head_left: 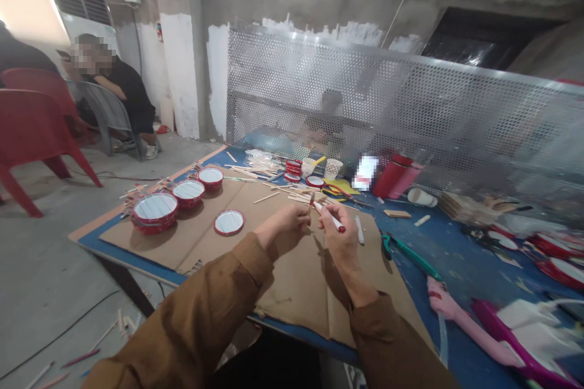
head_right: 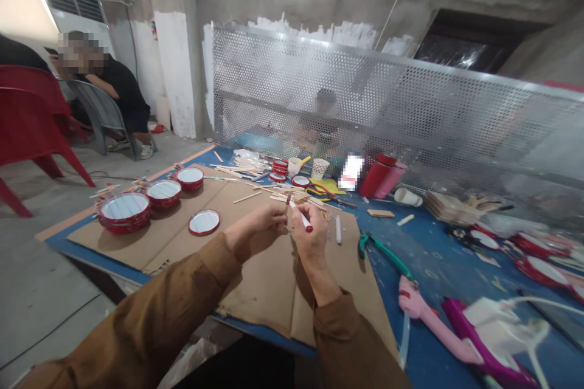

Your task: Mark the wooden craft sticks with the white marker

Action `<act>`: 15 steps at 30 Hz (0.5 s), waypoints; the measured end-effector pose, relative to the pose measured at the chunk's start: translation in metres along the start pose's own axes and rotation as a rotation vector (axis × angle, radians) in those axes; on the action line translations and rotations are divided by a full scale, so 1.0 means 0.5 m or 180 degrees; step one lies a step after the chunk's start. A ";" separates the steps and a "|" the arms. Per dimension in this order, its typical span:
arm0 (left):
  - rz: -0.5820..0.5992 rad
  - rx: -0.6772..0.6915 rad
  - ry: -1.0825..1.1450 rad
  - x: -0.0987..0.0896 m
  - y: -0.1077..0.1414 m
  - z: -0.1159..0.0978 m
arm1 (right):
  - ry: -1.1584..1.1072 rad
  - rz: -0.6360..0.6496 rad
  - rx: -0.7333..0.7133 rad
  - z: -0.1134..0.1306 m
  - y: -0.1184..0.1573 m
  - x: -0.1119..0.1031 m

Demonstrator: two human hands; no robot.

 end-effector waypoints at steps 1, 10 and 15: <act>0.0009 0.0003 0.0030 0.001 -0.001 0.000 | 0.0009 0.0013 -0.0003 0.001 0.000 0.000; 0.0029 0.0025 0.0106 0.004 -0.004 0.001 | 0.0015 -0.0003 -0.0024 0.006 0.000 0.002; 0.0013 0.0061 0.0060 0.002 -0.004 0.002 | 0.0031 -0.0015 -0.0050 0.009 0.002 0.003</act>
Point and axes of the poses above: each hand's wrist, its own y-axis away from the middle knuckle, its own x-axis out of the palm, z = x × y, the point moved 1 cm from there along -y, towards the middle knuckle, and after that the axes turned 13 degrees about -z, right-handed, at the moved point
